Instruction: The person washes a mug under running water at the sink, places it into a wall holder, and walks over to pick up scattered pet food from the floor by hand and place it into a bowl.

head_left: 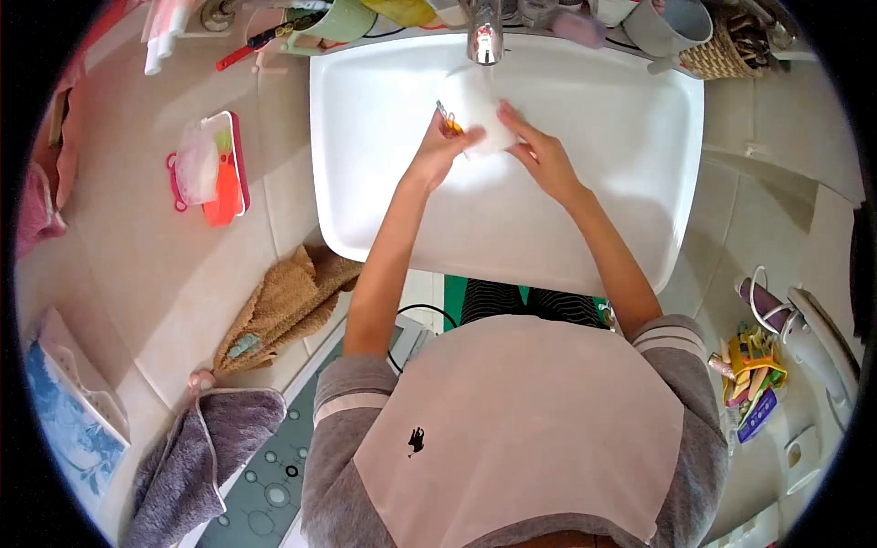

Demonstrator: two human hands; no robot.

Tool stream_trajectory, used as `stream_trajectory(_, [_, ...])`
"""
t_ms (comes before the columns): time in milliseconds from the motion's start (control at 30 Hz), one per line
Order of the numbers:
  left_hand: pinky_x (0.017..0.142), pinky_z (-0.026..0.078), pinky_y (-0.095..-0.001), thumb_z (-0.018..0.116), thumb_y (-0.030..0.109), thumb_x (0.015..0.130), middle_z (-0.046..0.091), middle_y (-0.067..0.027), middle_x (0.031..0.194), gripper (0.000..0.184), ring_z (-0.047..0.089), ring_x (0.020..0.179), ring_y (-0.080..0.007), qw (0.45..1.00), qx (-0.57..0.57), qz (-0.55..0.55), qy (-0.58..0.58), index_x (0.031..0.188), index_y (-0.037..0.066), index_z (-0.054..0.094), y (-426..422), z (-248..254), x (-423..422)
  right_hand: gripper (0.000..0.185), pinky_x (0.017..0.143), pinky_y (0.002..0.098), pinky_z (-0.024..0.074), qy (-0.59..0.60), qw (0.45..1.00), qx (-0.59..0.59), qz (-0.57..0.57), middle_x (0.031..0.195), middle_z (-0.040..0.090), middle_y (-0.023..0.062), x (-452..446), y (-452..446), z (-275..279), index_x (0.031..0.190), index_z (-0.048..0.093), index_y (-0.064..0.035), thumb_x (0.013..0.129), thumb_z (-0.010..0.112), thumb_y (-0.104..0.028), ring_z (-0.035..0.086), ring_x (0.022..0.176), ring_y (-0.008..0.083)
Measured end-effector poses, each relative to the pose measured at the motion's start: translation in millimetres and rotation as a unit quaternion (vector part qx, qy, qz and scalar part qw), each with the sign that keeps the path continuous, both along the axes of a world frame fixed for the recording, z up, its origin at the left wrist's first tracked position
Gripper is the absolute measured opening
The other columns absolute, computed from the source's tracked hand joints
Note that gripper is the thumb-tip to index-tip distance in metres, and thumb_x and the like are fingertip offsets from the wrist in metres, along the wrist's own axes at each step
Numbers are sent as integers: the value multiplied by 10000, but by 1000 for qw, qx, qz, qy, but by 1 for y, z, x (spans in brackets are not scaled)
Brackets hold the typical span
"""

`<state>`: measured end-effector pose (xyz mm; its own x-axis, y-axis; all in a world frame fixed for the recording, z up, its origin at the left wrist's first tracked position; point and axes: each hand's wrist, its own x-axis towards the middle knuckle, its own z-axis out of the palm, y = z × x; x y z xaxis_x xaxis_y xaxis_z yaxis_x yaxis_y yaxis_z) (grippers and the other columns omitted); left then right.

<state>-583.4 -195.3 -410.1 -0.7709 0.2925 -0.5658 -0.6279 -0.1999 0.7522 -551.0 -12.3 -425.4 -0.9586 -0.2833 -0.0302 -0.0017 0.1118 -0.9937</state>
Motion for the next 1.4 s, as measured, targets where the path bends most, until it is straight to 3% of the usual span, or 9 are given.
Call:
stream_trajectory(67, [913, 385, -349, 794, 56, 543, 418, -137, 1168, 910, 438, 1088, -210, 988, -133, -48, 54, 1230, 18, 199, -2, 7, 6, 457, 867, 307, 444, 2, 1000, 21, 19, 1298, 391, 97, 12, 6, 3, 1234, 425, -120, 805, 494, 22, 475, 1100, 274])
stream_trajectory(200, [933, 362, -357, 812, 110, 511, 381, -119, 1198, 947, 387, 1132, -218, 952, -167, -44, 254, 1235, 34, 207, 4, -1, 18, 409, 863, 308, 443, 81, 990, 95, 61, 1295, 395, 104, 32, 13, -3, 1188, 475, -107, 807, 468, 44, 497, 1080, 265])
stream_trajectory(633, [904, 388, -322, 802, 114, 505, 421, -112, 1190, 835, 448, 1092, -231, 858, -327, -49, 392, 1200, 44, 344, 33, -7, 11, 328, 762, 275, 469, 125, 964, 142, -188, 973, 614, 86, 37, 27, 34, 953, 599, -41, 719, 444, 129, 577, 914, 228])
stream_trajectory(833, [953, 342, -393, 772, 80, 517, 432, -130, 1211, 769, 388, 1165, -311, 862, -288, -16, 417, 1184, 70, 389, 35, -13, 15, 319, 786, 324, 469, 199, 970, 132, -47, 972, 599, 124, 16, 8, 58, 939, 592, -14, 677, 473, 125, 568, 904, 272])
stream_trajectory(900, [973, 311, -418, 750, 77, 537, 451, -112, 1202, 703, 382, 1170, -309, 787, -357, -78, 497, 1159, 72, 423, 35, -8, 17, 342, 816, 328, 442, 149, 949, 275, 41, 998, 583, 150, 6, -7, 50, 996, 563, -4, 702, 429, 108, 551, 946, 293])
stream_trajectory(1033, [984, 290, -441, 721, 58, 555, 476, -92, 1179, 630, 399, 1156, -297, 813, -284, -81, 501, 1126, 91, 457, 44, -5, 28, 364, 901, 340, 396, -4, 844, 360, 398, 1140, 506, 179, -32, -15, 30, 1104, 491, 32, 742, 485, -10, 497, 1038, 296])
stream_trajectory(1167, [929, 358, -402, 725, 57, 541, 502, -74, 1145, 612, 437, 1101, -288, 777, -342, -118, 515, 1100, 100, 479, 36, -27, 24, 337, 901, 354, 390, 60, 907, 271, 317, 1135, 517, 162, -22, -24, -66, 1073, 523, 12, 750, 531, -85, 507, 1028, 281])
stream_trajectory(1233, [912, 374, -392, 727, 61, 538, 500, -75, 1142, 615, 444, 1087, -290, 787, -341, -113, 501, 1099, 101, 478, 35, -31, 20, 384, 896, 354, 392, 121, 881, 405, 213, 1147, 517, 148, -13, -32, -152, 1131, 492, -7, 770, 543, -129, 518, 1021, 257])
stream_trajectory(1400, [882, 398, -381, 734, 74, 530, 491, -81, 1141, 631, 448, 1068, -294, 787, -366, -100, 487, 1102, 102, 472, 23, -36, 3, 403, 836, 333, 435, -79, 780, 545, 298, 1148, 525, 139, -66, -57, -11, 1154, 486, -27, 774, 555, -143, 531, 1021, 219])
